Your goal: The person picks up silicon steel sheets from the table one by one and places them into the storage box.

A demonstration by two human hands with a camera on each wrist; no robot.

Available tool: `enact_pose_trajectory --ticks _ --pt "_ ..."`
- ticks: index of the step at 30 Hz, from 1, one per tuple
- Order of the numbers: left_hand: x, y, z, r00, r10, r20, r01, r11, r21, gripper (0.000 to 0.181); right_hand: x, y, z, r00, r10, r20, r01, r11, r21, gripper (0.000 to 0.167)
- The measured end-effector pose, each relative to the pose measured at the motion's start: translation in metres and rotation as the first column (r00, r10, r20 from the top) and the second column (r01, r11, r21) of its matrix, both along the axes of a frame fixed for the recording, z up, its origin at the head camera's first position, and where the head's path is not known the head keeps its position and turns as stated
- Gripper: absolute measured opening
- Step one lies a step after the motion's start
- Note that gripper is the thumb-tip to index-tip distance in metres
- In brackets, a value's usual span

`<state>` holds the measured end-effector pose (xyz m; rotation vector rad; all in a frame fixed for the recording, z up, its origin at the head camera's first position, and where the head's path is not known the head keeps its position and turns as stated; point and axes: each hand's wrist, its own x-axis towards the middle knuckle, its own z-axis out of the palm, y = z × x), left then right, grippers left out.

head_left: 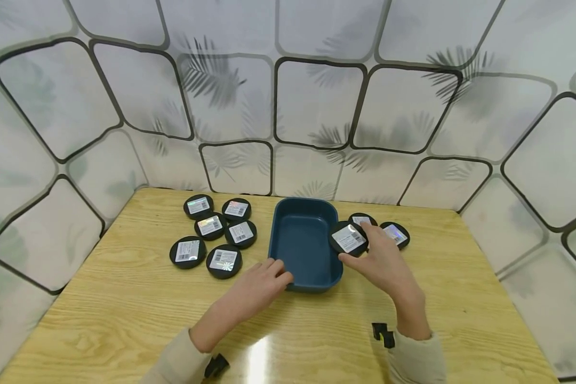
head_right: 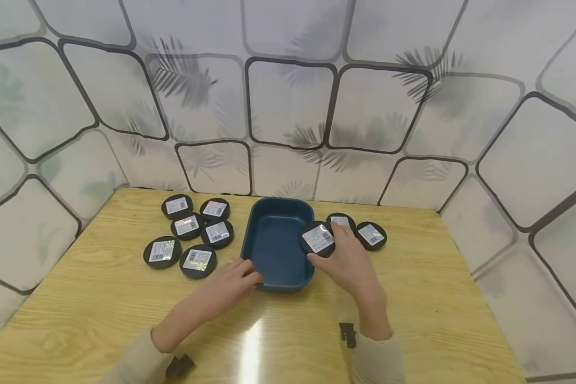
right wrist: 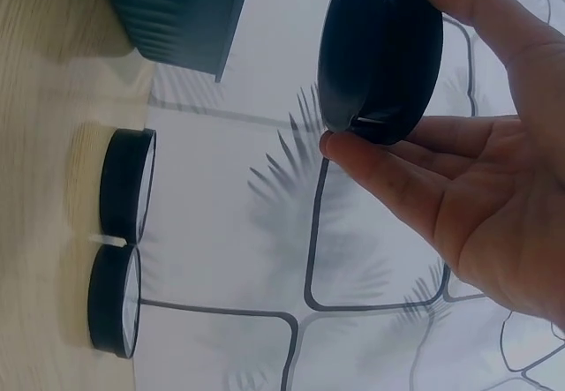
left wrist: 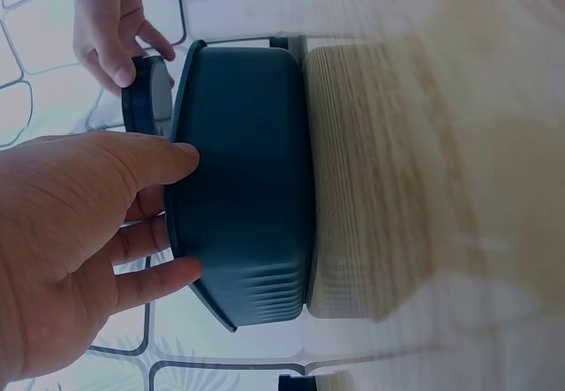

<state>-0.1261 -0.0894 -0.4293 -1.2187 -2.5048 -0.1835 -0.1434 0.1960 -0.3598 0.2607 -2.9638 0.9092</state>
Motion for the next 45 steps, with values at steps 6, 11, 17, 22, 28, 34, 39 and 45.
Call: enact_pose_trajectory --ticks 6,11,17,22,28,34,39,45 --pt "0.0 0.0 -0.001 1.0 0.004 0.023 -0.004 1.0 0.001 0.009 0.0 -0.009 -0.004 1.0 0.023 0.004 -0.023 1.0 -0.019 0.088" --pt "-0.001 0.0 -0.001 0.999 0.005 0.033 -0.005 1.0 -0.005 0.009 0.001 -0.016 -0.006 0.999 0.037 0.007 -0.037 0.999 -0.027 0.088" --pt "-0.001 0.001 -0.002 0.999 0.012 0.034 -0.011 1.0 -0.013 0.01 0.001 -0.024 -0.006 0.998 0.061 -0.008 -0.061 0.998 -0.03 0.087" --pt "-0.002 0.001 -0.001 0.999 0.013 0.034 -0.013 1.0 -0.008 0.011 0.0 -0.031 -0.007 0.996 0.092 -0.021 -0.093 0.995 -0.037 0.087" --pt "-0.002 0.0 -0.001 0.999 0.015 0.037 -0.015 1.0 -0.011 0.012 -0.001 -0.04 -0.01 0.992 0.122 -0.014 -0.123 0.992 -0.043 0.089" --pt "-0.002 0.0 0.001 0.999 0.019 0.039 -0.018 1.0 -0.019 0.011 -0.002 -0.047 -0.016 0.991 0.136 -0.004 -0.136 0.99 -0.035 0.089" --pt "-0.001 0.0 0.001 0.999 0.021 0.036 -0.02 0.999 -0.027 0.01 -0.002 -0.053 -0.02 0.986 0.165 -0.013 -0.165 0.986 -0.032 0.089" --pt "-0.001 0.0 0.001 0.999 0.019 0.046 -0.018 0.999 -0.038 0.01 0.0 -0.058 -0.023 0.986 0.167 -0.017 -0.167 0.985 -0.037 0.089"
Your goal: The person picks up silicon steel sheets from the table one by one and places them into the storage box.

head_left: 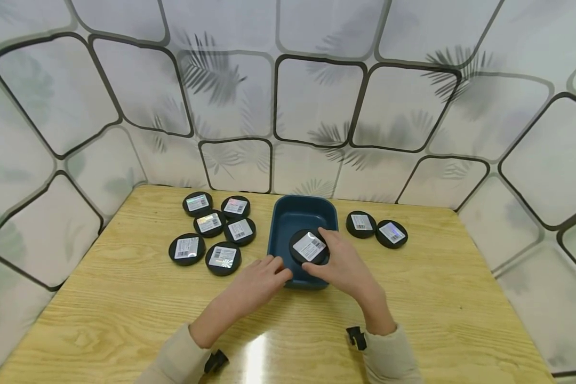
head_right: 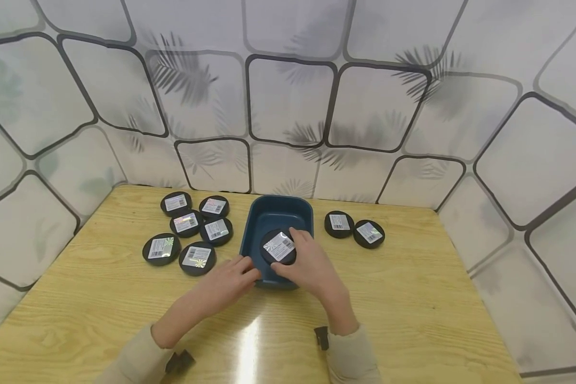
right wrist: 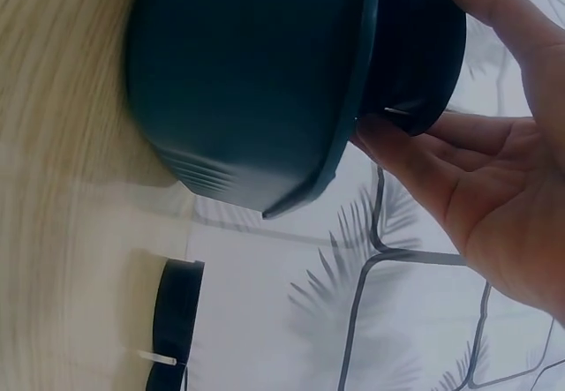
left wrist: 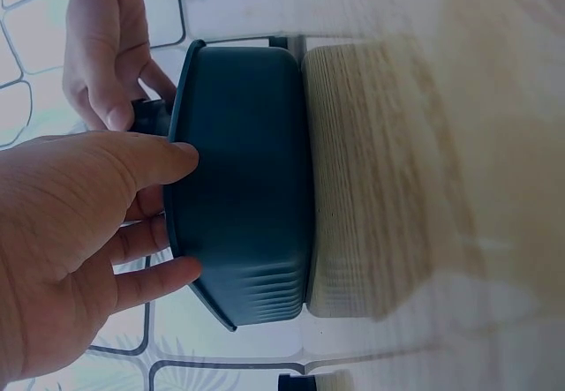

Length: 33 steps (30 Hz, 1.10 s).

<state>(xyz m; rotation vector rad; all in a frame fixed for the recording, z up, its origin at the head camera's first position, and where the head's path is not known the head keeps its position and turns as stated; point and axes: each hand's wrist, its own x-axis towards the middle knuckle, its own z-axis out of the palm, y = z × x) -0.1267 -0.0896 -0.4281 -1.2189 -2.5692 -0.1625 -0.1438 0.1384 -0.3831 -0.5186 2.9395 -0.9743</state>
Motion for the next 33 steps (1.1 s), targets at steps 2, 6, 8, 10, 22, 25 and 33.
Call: enact_pose_trajectory --ticks 2,6,8,10,22,25,33 --pt "0.0 0.0 -0.001 1.0 -0.003 -0.004 0.003 1.0 0.001 0.01 0.0 -0.001 -0.002 1.0 0.005 -0.006 -0.005 1.0 -0.004 0.089" --pt "0.0 0.0 -0.001 1.0 -0.009 -0.024 0.009 1.0 0.008 0.011 -0.001 -0.002 -0.006 1.0 0.018 -0.01 -0.018 1.0 -0.012 0.088" --pt "0.001 0.0 -0.001 0.999 -0.011 -0.032 0.012 1.0 0.011 0.011 -0.002 -0.003 -0.007 1.0 0.023 0.0 -0.023 1.0 -0.017 0.088" --pt "0.001 0.0 -0.001 0.999 -0.013 -0.035 0.013 1.0 0.011 0.011 -0.002 -0.004 -0.008 1.0 0.03 0.006 -0.03 0.999 -0.019 0.088" --pt "0.001 0.0 -0.001 1.0 -0.005 -0.013 0.005 1.0 -0.004 0.013 -0.004 -0.009 -0.015 0.997 0.058 0.05 -0.056 0.998 -0.032 0.086" --pt "0.0 0.0 0.0 1.0 -0.007 -0.02 0.007 1.0 -0.004 0.013 -0.005 -0.01 -0.017 0.997 0.056 0.061 -0.054 0.998 -0.037 0.086" --pt "0.0 0.0 0.0 0.999 -0.009 -0.035 0.01 1.0 0.007 0.011 -0.008 -0.012 -0.022 0.995 0.059 0.078 -0.058 0.998 -0.011 0.085"
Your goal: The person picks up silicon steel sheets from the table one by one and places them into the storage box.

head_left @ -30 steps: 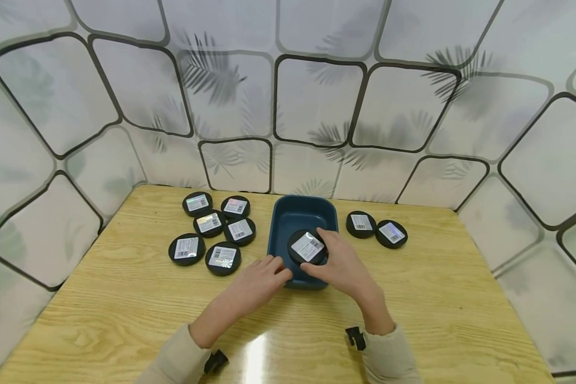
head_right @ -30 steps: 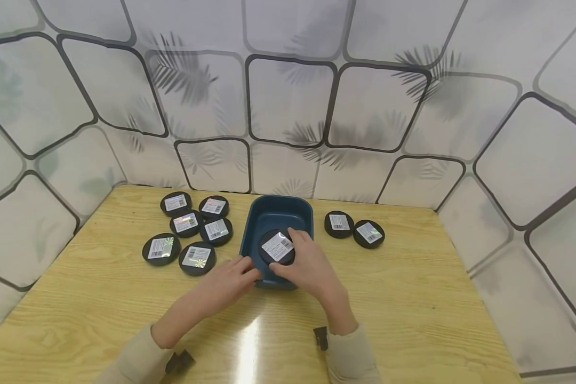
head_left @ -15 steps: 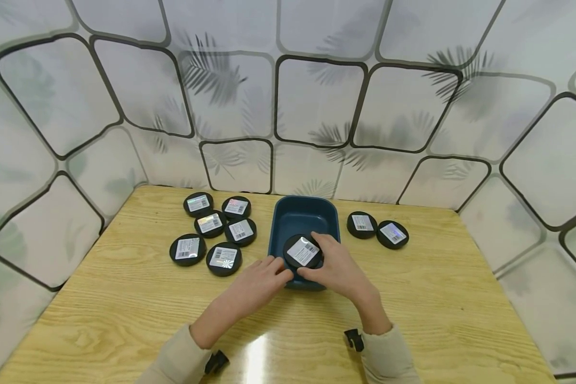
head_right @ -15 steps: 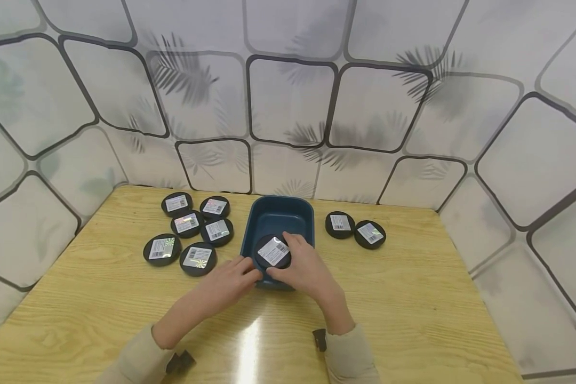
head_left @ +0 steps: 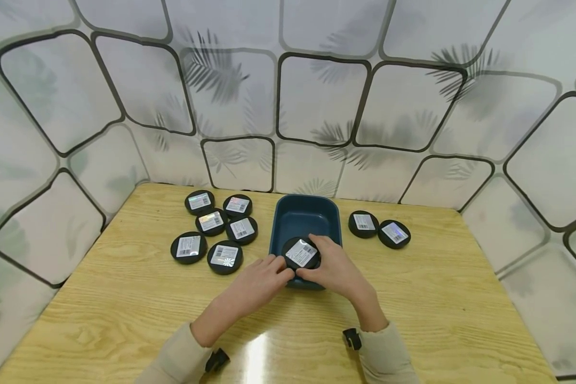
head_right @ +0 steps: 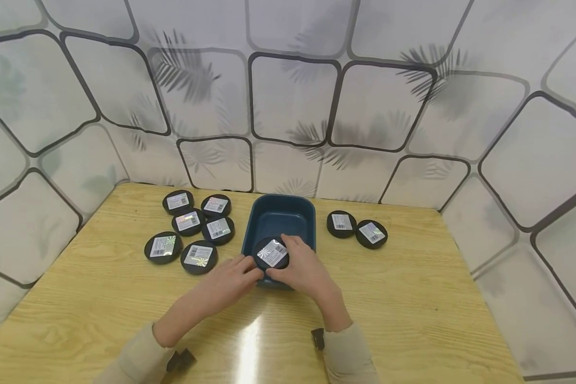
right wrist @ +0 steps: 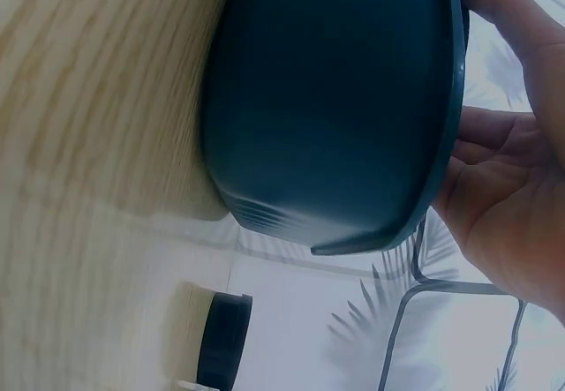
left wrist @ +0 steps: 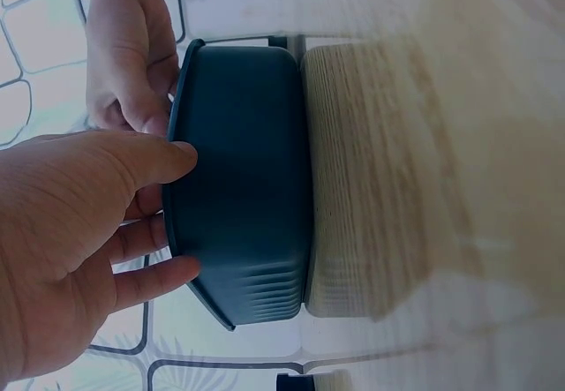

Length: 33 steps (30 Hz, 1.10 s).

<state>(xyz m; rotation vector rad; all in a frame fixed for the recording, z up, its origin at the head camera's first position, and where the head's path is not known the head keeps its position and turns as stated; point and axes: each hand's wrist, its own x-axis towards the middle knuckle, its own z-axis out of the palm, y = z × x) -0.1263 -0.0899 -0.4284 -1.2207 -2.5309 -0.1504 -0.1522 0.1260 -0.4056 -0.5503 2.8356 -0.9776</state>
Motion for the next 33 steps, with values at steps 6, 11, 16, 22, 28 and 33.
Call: enact_pose_trajectory --ticks 6,11,16,22,28,33 --pt "-0.001 0.0 -0.002 1.0 -0.004 -0.023 0.004 1.0 0.007 0.012 -0.004 -0.004 -0.004 1.0 0.026 0.003 -0.026 0.999 0.024 0.083" --pt "-0.001 -0.001 -0.002 1.0 -0.004 -0.022 0.004 1.0 0.004 0.014 -0.007 -0.006 -0.007 0.999 0.041 0.016 -0.041 0.999 0.034 0.079" --pt "-0.001 -0.001 -0.002 1.0 0.0 -0.031 0.0 1.0 0.0 0.015 -0.011 -0.006 -0.009 0.997 0.068 0.024 -0.069 0.997 0.031 0.072" --pt "-0.001 0.0 -0.003 1.0 -0.003 -0.03 0.002 1.0 -0.009 0.015 -0.016 -0.005 -0.014 0.996 0.081 0.038 -0.083 0.995 0.056 0.07" --pt "-0.001 0.001 -0.001 0.999 -0.002 -0.041 0.002 1.0 -0.017 0.014 -0.019 -0.004 -0.018 0.994 0.096 0.045 -0.099 0.993 0.061 0.069" --pt "-0.002 0.0 -0.002 0.999 0.002 -0.042 -0.002 1.0 -0.017 0.011 -0.021 -0.006 -0.019 0.989 0.139 0.047 -0.143 0.986 0.083 0.068"
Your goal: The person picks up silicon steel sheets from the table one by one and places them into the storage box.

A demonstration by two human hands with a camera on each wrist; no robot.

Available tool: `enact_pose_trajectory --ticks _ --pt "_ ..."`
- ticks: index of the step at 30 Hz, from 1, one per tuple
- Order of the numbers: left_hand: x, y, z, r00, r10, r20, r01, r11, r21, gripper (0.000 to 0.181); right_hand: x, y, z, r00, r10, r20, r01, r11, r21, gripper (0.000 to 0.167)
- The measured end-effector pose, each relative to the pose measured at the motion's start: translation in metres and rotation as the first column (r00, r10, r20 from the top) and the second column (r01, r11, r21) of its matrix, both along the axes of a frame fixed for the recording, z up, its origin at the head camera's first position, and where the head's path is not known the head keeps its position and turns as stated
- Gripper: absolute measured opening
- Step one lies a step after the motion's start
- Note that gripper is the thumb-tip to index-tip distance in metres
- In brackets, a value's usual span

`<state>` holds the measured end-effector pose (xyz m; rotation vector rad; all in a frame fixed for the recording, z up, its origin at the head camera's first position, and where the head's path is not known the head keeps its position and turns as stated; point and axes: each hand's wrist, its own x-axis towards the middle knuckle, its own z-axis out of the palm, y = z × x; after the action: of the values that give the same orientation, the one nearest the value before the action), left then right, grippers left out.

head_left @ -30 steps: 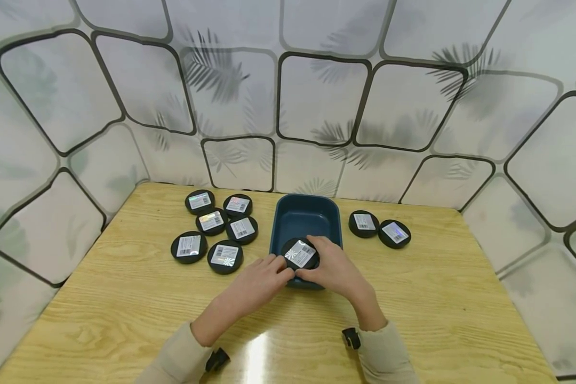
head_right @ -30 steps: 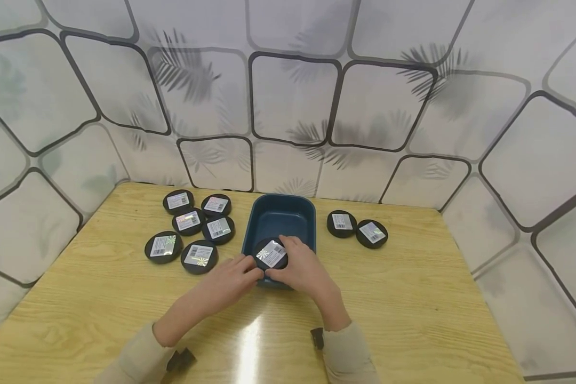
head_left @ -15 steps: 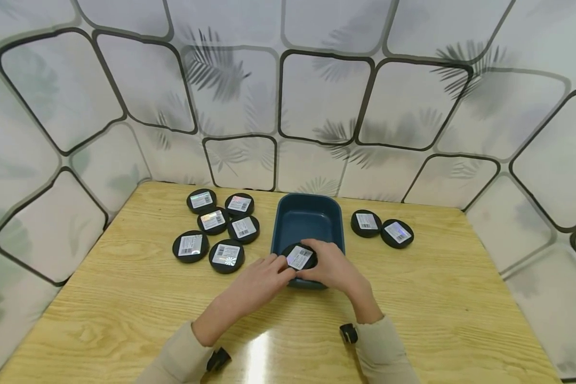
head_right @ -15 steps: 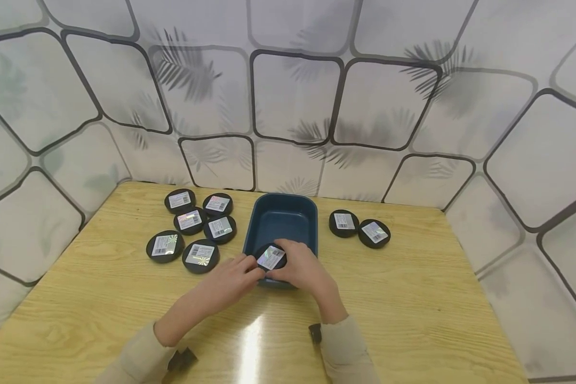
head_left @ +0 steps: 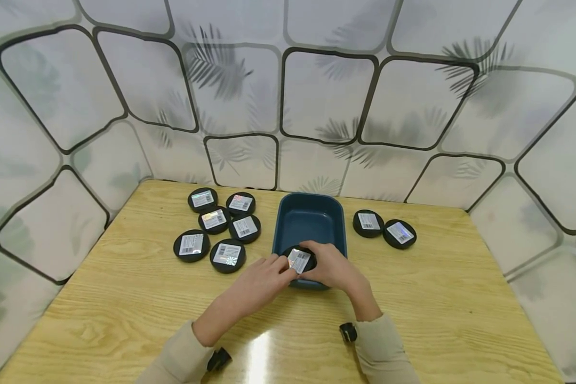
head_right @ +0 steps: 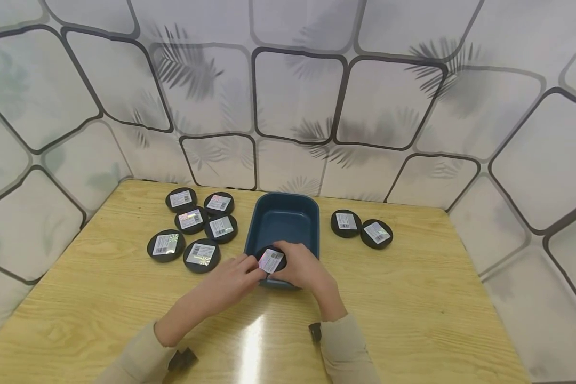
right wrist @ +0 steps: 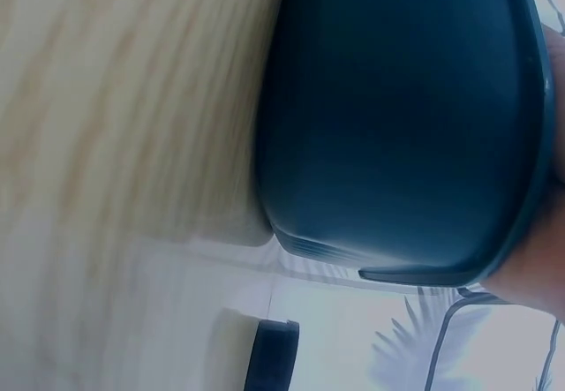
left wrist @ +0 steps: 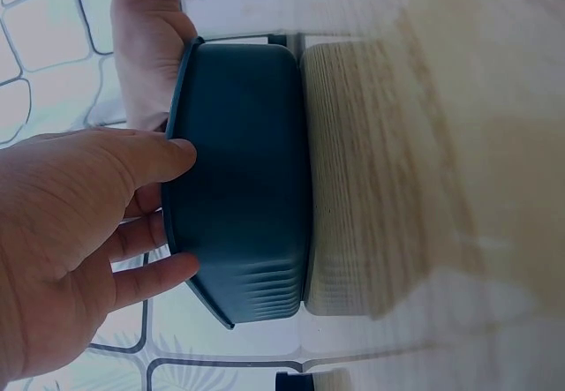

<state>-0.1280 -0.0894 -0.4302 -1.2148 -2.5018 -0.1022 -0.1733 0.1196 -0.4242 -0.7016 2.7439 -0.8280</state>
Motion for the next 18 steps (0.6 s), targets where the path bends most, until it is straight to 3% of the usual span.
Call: enact_pose_trajectory --ticks 6,18 --pt "0.0005 -0.0007 0.0004 1.0 0.002 0.017 -0.002 1.0 -0.002 0.01 -0.001 -0.0003 -0.0006 1.0 0.028 -0.009 -0.028 1.0 0.011 0.064" --pt "0.0001 -0.0008 0.0001 1.0 -0.008 0.003 0.008 1.0 0.004 0.014 -0.0038 -0.0011 -0.0029 0.998 0.035 0.05 -0.037 0.999 0.03 0.062"
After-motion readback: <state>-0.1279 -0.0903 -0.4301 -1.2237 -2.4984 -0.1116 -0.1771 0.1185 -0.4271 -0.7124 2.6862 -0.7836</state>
